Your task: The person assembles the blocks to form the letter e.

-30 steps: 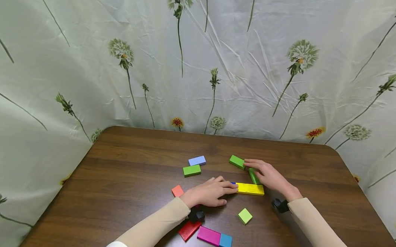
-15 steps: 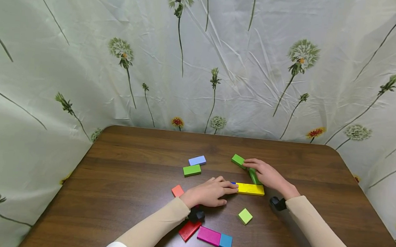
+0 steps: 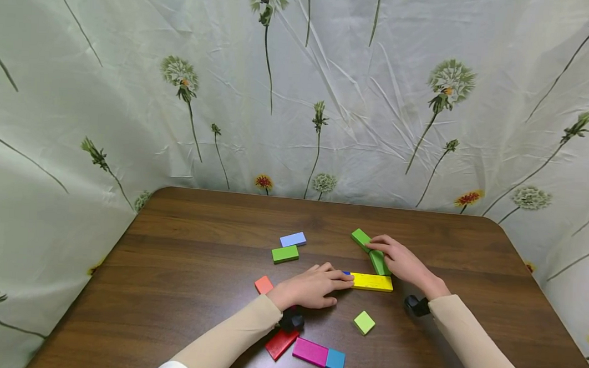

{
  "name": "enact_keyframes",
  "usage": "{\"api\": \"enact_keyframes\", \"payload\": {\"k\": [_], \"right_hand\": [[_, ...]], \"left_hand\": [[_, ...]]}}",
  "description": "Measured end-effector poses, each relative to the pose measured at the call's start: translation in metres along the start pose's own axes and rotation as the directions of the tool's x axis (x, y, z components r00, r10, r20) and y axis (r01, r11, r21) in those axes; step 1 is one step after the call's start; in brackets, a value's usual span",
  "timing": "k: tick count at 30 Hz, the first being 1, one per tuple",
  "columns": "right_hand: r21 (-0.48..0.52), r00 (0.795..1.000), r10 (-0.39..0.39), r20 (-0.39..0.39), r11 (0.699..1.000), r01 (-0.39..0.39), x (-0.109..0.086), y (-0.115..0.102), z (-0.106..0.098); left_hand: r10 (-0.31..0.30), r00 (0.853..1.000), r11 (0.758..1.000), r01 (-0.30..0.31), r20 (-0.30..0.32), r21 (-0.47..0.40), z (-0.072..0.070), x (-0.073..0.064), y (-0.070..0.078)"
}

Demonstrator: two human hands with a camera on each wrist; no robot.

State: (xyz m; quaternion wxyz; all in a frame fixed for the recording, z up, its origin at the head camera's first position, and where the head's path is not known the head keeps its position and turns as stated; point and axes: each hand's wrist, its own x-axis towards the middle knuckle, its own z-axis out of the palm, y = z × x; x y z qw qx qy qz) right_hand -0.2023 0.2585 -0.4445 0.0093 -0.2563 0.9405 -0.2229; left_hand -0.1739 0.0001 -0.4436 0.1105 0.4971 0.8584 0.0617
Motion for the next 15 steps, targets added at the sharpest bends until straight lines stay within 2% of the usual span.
{"api": "enact_keyframes", "payload": {"k": [15], "right_hand": [[0.011, 0.996, 0.077, 0.037, 0.997, -0.078, -0.0047, 0.0007, -0.0004]], "left_hand": [[-0.012, 1.0, 1.0, 0.012, 0.01, -0.011, -0.0006, 0.0006, 0.001]]}}
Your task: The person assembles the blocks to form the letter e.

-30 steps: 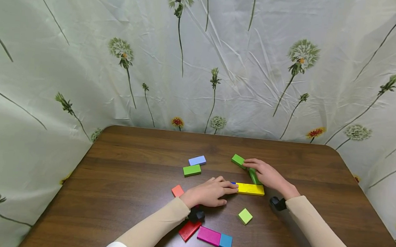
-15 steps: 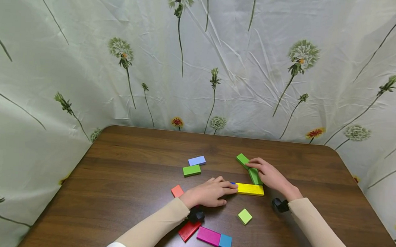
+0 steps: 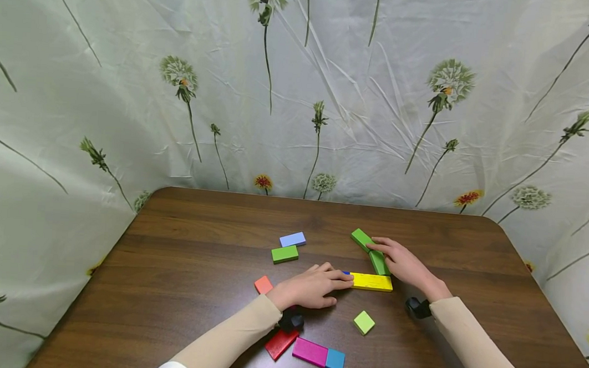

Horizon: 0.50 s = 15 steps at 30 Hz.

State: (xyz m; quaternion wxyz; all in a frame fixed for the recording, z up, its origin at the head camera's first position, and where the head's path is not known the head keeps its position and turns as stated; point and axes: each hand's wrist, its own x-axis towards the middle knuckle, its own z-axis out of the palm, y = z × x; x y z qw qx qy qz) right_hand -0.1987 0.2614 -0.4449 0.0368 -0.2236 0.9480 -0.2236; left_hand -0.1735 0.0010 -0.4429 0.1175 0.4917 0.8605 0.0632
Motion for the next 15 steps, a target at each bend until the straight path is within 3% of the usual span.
{"api": "enact_keyframes", "payload": {"k": [15], "right_hand": [[-0.005, 1.0, 0.001, -0.021, 1.0, -0.001, -0.0025, 0.0026, 0.0009]], "left_hand": [[-0.003, 1.0, 1.0, 0.003, 0.0, -0.009, -0.0006, 0.0001, -0.0005]]}}
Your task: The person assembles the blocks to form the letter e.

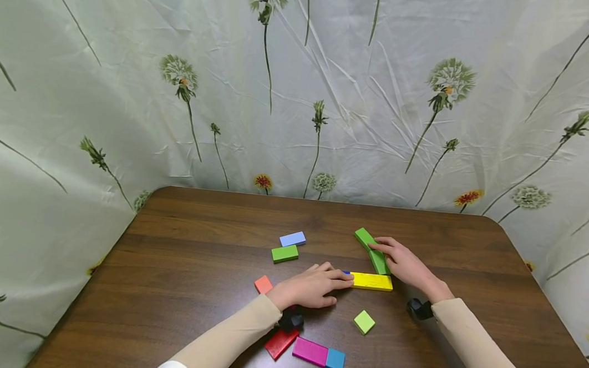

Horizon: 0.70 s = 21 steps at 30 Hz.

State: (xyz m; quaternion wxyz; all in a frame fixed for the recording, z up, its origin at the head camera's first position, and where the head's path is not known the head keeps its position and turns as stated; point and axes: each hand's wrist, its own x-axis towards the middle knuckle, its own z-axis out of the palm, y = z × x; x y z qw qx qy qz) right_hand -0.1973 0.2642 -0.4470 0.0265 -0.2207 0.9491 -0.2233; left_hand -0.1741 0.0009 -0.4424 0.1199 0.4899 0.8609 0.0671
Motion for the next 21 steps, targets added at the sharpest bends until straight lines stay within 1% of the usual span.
{"api": "enact_keyframes", "payload": {"k": [3, 10, 21], "right_hand": [[-0.003, 1.0, -0.001, -0.001, 1.0, 0.001, 0.0, 0.0004, 0.0005], [-0.023, 1.0, -0.004, -0.003, 1.0, 0.004, -0.0001, 0.0015, 0.001], [-0.01, 1.0, -0.018, -0.01, 1.0, 0.018, -0.0029, 0.001, 0.001]], "left_hand": [[-0.003, 1.0, 1.0, 0.003, 0.002, -0.007, -0.0005, -0.0004, 0.0004], [0.006, 1.0, 1.0, -0.006, -0.004, 0.031, -0.001, 0.0, 0.0006], [-0.008, 1.0, 0.999, 0.008, 0.018, 0.037, -0.0014, -0.0001, 0.0024]]}}
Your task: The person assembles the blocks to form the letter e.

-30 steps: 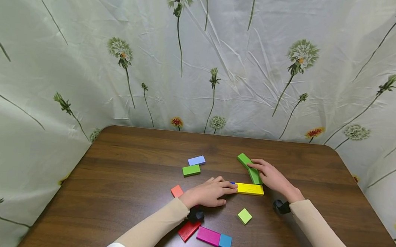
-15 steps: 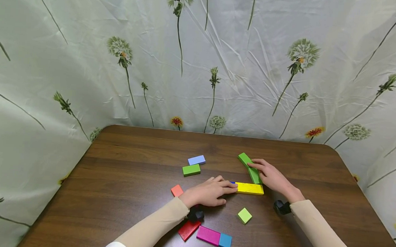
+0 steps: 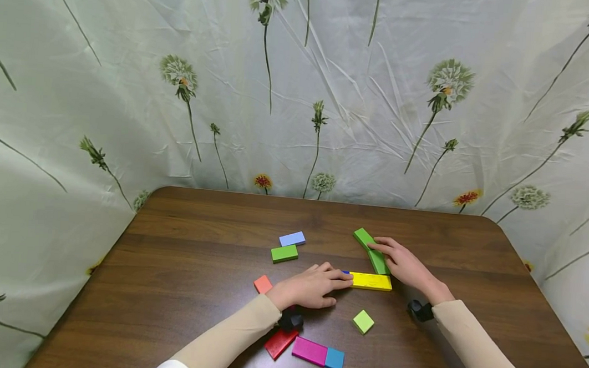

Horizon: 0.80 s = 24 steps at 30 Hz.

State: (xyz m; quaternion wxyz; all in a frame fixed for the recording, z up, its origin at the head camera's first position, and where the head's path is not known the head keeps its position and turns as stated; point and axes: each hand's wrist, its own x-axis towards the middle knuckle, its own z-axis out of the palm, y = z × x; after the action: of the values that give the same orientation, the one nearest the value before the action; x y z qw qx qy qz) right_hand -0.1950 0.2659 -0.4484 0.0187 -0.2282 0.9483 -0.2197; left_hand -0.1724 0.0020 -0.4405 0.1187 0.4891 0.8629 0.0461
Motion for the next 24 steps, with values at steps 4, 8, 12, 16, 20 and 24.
{"api": "enact_keyframes", "payload": {"k": [4, 8, 12, 16, 20, 24], "right_hand": [[0.007, 1.0, -0.01, -0.015, 1.0, 0.01, -0.004, 0.0, -0.001], [0.02, 0.999, -0.023, -0.026, 1.0, 0.023, -0.01, -0.001, -0.003], [0.036, 0.999, -0.034, -0.034, 0.999, 0.035, -0.017, -0.002, -0.004], [0.049, 0.998, -0.037, -0.051, 0.998, 0.039, -0.024, -0.004, -0.005], [0.053, 0.997, -0.045, -0.064, 0.997, 0.048, -0.03, -0.006, -0.006], [0.054, 0.997, -0.051, -0.061, 0.997, 0.054, -0.034, -0.008, -0.006]], "left_hand": [[0.0, 1.0, 1.0, 0.0, -0.001, 0.004, -0.001, -0.001, 0.001], [0.006, 1.0, 1.0, -0.006, -0.011, 0.0, -0.001, -0.001, 0.001], [0.01, 1.0, 1.0, -0.01, -0.023, -0.022, -0.001, -0.002, 0.001], [0.01, 0.999, 0.998, -0.012, -0.032, -0.056, -0.001, -0.003, 0.0], [0.022, 0.999, 0.998, -0.024, -0.038, -0.052, 0.0, -0.004, 0.0], [0.032, 0.999, 0.999, -0.034, -0.041, -0.038, 0.001, -0.004, 0.0]]}}
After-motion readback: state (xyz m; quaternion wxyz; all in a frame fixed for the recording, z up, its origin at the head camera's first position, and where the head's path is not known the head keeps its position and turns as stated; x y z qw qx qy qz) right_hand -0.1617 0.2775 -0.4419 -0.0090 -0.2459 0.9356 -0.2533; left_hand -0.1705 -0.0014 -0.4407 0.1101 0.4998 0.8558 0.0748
